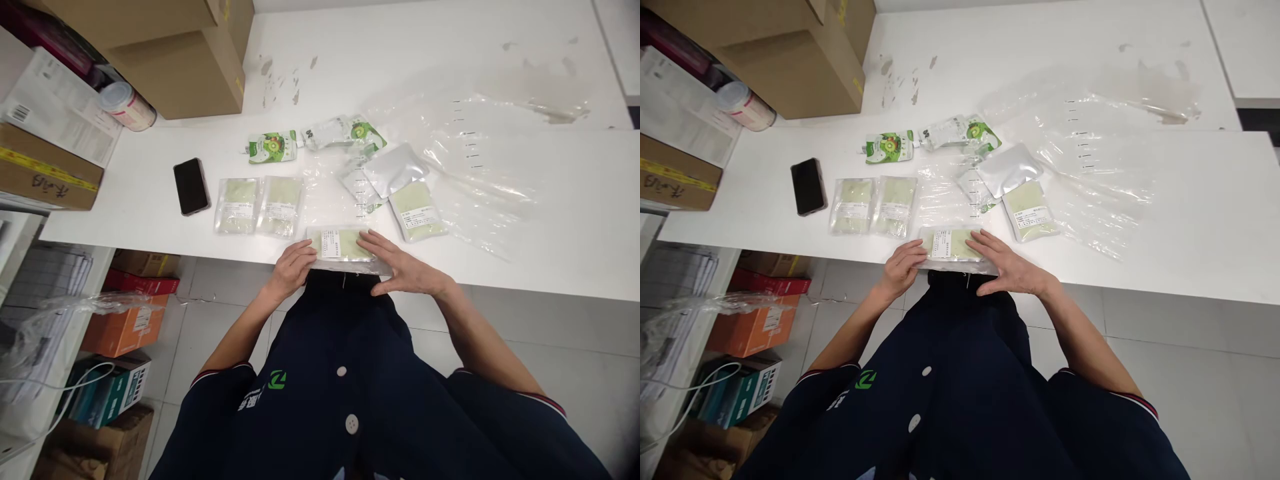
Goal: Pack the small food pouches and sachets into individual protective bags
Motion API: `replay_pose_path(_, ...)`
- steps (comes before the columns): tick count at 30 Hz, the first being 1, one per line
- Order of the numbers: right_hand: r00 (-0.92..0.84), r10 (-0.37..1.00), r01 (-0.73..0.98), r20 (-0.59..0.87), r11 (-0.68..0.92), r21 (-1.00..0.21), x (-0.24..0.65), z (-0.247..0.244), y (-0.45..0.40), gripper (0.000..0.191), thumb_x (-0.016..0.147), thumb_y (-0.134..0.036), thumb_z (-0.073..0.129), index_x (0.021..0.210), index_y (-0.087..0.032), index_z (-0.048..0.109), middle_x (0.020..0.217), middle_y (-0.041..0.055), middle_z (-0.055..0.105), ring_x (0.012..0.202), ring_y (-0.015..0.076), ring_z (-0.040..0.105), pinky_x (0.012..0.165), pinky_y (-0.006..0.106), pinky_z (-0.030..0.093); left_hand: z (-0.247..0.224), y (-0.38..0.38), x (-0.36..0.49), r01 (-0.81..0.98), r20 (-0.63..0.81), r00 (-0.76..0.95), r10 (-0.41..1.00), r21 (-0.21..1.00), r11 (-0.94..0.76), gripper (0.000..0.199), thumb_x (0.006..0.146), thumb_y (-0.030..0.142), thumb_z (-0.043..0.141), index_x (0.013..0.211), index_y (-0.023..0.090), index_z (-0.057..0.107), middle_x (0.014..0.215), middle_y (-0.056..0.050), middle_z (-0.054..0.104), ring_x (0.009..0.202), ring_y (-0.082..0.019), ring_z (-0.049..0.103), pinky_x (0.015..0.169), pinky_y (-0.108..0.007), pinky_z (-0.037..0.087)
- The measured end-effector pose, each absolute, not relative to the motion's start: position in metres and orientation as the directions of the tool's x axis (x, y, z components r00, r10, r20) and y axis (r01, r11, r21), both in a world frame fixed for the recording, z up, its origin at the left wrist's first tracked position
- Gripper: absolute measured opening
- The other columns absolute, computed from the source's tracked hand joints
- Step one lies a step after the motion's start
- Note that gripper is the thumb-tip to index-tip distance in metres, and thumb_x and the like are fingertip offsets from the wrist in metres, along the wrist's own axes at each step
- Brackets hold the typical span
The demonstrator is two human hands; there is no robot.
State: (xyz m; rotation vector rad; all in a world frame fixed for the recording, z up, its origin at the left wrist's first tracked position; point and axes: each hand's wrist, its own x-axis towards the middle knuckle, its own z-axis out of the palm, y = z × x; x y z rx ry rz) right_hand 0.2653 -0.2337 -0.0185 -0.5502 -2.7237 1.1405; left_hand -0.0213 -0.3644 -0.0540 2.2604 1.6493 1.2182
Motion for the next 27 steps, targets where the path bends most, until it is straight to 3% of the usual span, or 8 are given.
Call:
replay_pose_path(5, -0.814, 0.569, 0.284, 0.116, 0.566, -0.774, 0.257, -0.017, -0.233, 0.043, 0.097, -0.039, 0.050, 0.138, -0.029, 0.054, 0.145, 0.0050, 0.052, 0.139, 0.0243, 0.043, 0.112, 0.049, 0.040, -0.025, -0.356, -0.015, 0.642, 0.521, -0.111, 0.846, 0.688, -0.339, 0.008, 0.094, 0.024, 0.055, 0.093, 0.019, 0.062, 0.093, -0.004, 0.070, 0.099, -0.016, 0.068, 0.086, -0.033, 0.056)
replay_pose_path(8, -0.675, 0.731, 0.374, 0.100, 0.456, -0.807, 0.236, -0.015, -0.223, 0.033, 0.097, -0.041, 0.047, 0.119, -0.024, 0.065, 0.119, 0.0057, 0.068, 0.111, 0.0228, 0.062, 0.097, 0.042, 0.049, -0.015, -0.338, -0.013, 0.602, 0.395, -0.305, 0.867, 0.785, -0.146, 0.015, 0.093, 0.033, 0.059, 0.088, 0.019, 0.063, 0.083, -0.001, 0.069, 0.081, -0.012, 0.066, 0.074, -0.026, 0.053)
replay_pose_path(11, -0.529, 0.849, 0.490, -0.009, 0.297, -0.820, 0.213, -0.011, -0.206, 0.034, 0.095, -0.048, 0.048, 0.095, -0.020, 0.067, 0.090, 0.0039, 0.069, 0.084, 0.0196, 0.063, 0.076, 0.033, 0.048, -0.012, -0.309, -0.017, 0.573, 0.298, -0.447, 0.843, 0.820, 0.014, 0.022, 0.093, 0.039, 0.057, 0.087, 0.019, 0.064, 0.078, -0.001, 0.067, 0.073, -0.012, 0.062, 0.068, -0.025, 0.049)
replay_pose_path(14, -0.441, 0.894, 0.550, -0.082, 0.197, -0.812, 0.194, -0.014, -0.188, 0.037, 0.092, -0.051, 0.050, 0.074, -0.019, 0.057, 0.068, 0.0004, 0.058, 0.066, 0.0152, 0.053, 0.064, 0.028, 0.039, -0.017, -0.277, -0.024, 0.616, 0.279, -0.483, 0.830, 0.782, 0.095, 0.022, 0.093, 0.037, 0.056, 0.105, 0.020, 0.063, 0.072, 0.000, 0.064, 0.068, -0.014, 0.059, 0.068, -0.028, 0.047)
replay_pose_path(18, -0.406, 0.905, 0.647, -0.127, 0.186, -0.740, 0.179, -0.023, -0.171, 0.034, 0.090, -0.045, 0.050, 0.068, -0.020, 0.050, 0.064, 0.0006, 0.055, 0.064, 0.0149, 0.048, 0.062, 0.028, 0.034, -0.031, -0.250, -0.030, 0.723, 0.252, -0.445, 0.859, 0.667, 0.179, 0.048, 0.095, 0.034, 0.053, 0.139, 0.016, 0.043, 0.066, 0.000, 0.059, 0.063, -0.017, 0.058, 0.067, -0.031, 0.047)
replay_pose_path(22, -0.396, 0.906, 0.736, -0.148, 0.217, -0.641, 0.174, -0.029, -0.163, 0.032, 0.090, -0.042, 0.049, 0.067, -0.021, 0.051, 0.067, 0.0031, 0.059, 0.065, 0.0164, 0.049, 0.061, 0.028, 0.032, -0.033, -0.252, -0.025, 0.846, 0.389, -0.387, 0.836, 0.510, 0.155, 0.044, 0.098, 0.039, 0.045, 0.133, 0.012, 0.049, 0.097, -0.015, 0.063, 0.086, -0.025, 0.063, 0.077, -0.039, 0.050)
replay_pose_path(24, -0.391, 0.904, 0.766, -0.174, 0.214, -0.606, 0.173, -0.028, -0.161, 0.031, 0.089, -0.041, 0.050, 0.066, -0.021, 0.051, 0.068, 0.0043, 0.060, 0.065, 0.0167, 0.050, 0.061, 0.028, 0.032, -0.028, -0.265, -0.022, 0.912, 0.454, -0.239, 0.858, 0.409, 0.038, 0.037, 0.099, 0.038, 0.041, 0.121, 0.013, 0.058, 0.113, -0.019, 0.060, 0.101, -0.028, 0.062, 0.086, -0.043, 0.050)
replay_pose_path(27, -0.405, 0.885, 0.776, -0.229, 0.200, -0.598, 0.178, -0.021, -0.161, 0.032, 0.088, -0.038, 0.053, 0.061, -0.021, 0.048, 0.062, 0.0035, 0.058, 0.063, 0.0164, 0.051, 0.060, 0.028, 0.033, -0.020, -0.292, -0.021, 0.927, 0.366, 0.095, 0.926, 0.305, -0.216, 0.044, 0.095, 0.047, 0.048, 0.123, 0.014, 0.056, 0.127, -0.020, 0.058, 0.121, -0.031, 0.055, 0.099, -0.048, 0.047)
